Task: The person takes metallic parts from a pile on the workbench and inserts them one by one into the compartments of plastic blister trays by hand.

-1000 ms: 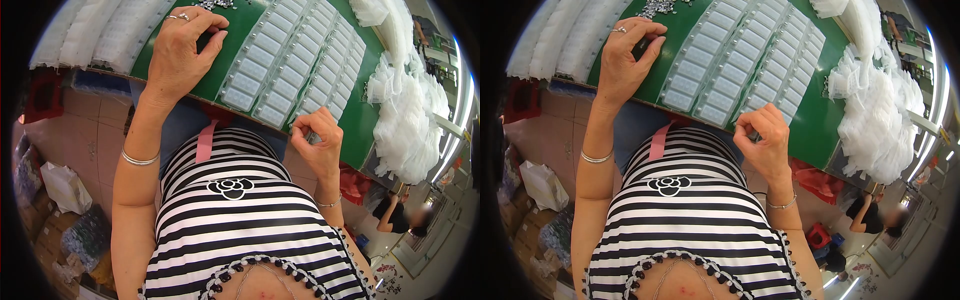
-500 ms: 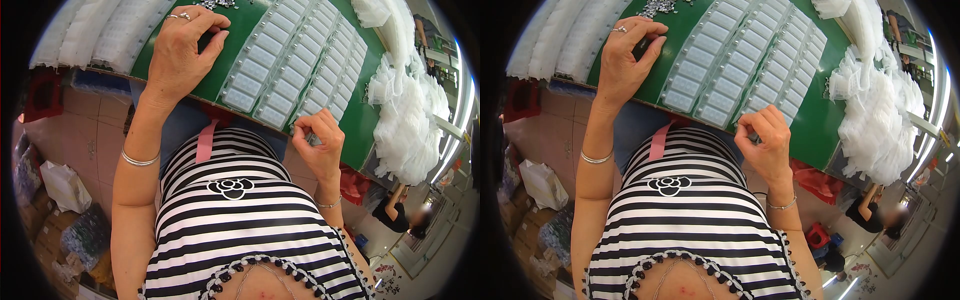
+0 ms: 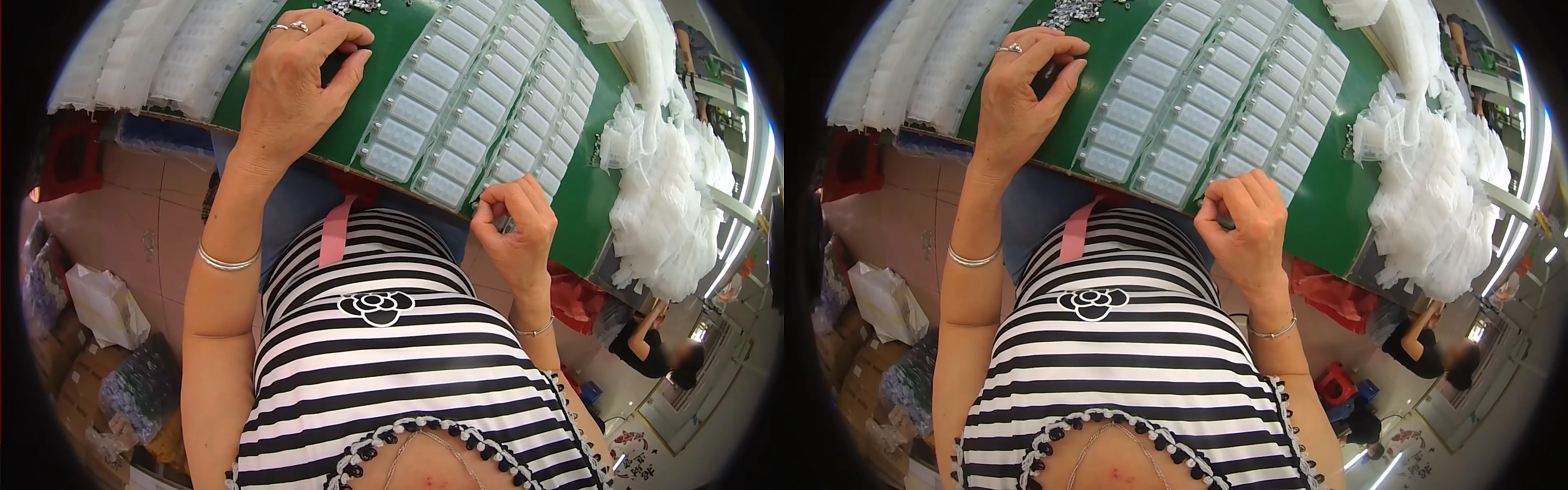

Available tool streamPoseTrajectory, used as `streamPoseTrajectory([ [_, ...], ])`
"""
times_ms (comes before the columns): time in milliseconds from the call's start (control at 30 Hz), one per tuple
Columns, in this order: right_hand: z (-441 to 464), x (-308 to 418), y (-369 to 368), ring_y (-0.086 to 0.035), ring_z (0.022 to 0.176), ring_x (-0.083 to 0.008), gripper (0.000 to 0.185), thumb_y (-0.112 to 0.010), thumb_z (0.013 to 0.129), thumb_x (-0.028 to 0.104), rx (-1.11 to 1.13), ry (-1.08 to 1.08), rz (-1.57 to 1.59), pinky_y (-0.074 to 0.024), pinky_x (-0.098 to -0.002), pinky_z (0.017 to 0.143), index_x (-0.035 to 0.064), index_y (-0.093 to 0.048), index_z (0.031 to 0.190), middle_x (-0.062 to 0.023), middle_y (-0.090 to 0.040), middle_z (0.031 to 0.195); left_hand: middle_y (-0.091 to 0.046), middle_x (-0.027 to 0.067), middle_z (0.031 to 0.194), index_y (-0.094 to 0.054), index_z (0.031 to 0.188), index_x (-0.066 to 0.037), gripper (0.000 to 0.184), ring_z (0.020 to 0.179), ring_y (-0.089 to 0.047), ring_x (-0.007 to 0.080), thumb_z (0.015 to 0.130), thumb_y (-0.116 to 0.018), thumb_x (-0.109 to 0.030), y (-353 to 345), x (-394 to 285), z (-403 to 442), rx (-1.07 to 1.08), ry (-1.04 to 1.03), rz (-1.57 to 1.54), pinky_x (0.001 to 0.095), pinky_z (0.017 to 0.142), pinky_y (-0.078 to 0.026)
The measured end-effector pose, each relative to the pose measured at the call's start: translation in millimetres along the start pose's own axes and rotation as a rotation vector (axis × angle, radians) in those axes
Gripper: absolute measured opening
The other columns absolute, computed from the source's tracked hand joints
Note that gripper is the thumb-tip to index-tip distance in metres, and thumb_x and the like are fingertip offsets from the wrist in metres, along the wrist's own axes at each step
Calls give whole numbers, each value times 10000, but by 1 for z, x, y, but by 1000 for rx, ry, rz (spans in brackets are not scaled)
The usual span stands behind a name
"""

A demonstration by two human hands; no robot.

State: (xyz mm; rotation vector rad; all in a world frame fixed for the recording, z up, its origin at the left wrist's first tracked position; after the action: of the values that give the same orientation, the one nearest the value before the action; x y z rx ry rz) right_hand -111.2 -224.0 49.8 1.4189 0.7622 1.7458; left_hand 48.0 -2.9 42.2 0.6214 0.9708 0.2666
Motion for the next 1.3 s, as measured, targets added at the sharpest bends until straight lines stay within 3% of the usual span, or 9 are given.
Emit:
streamPoseTrajectory([
  [267,-4,-17,9,-503,731,-172,199,-725,719,-109,26,-150,315,-443,-283,675,68,-685,802,1,-620,775,-712,11,1088,-775,1083,-51,157,885,-623,146,934,-766,-3,5,5,-4,-93,-114,-81,285,856,-523],
  [600,0,-3,2,-507,754,-179,193,-728,696,-92,36,-36,157,-455,-296,726,72,-687,790,3,-627,795,-709,10,1075,-775,1082,-53,167,903,-621,151,923,-772,-3,4,7,-5,-88,-65,-23,288,861,-522],
  [767,0,-5,-1,-503,756,-178,185,-731,683,-77,48,-78,125,-454,-301,743,73,-680,779,11,-613,769,-708,9,1069,-775,1082,-54,173,913,-620,154,917,-775,-3,3,7,-4,-75,-43,4,290,864,-521],
  [1133,7,-2,-3,-471,733,-141,148,-705,716,-93,125,-92,70,-420,-264,690,44,-689,769,2,-598,742,-705,8,1055,-774,1081,-56,184,933,-618,160,905,-782,-2,0,3,-1,-59,-17,54,294,869,-520],
  [1300,7,1,-6,-470,731,-179,166,-710,695,-62,129,-53,40,-433,-299,715,81,-653,759,22,-565,701,-712,11,1067,-777,1074,-53,177,949,-625,168,904,-783,-5,-3,16,-3,-95,-12,54,294,870,-520],
])
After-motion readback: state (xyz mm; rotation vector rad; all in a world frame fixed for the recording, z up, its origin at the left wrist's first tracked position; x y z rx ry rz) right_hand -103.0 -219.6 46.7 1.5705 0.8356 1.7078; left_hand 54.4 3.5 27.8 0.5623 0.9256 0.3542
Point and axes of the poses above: each hand's wrist, its own z-axis towards the middle knuckle, its own y-axis out of the back of the hand, x = y × z, the point moved 8 cm from there along z, towards the middle knuckle
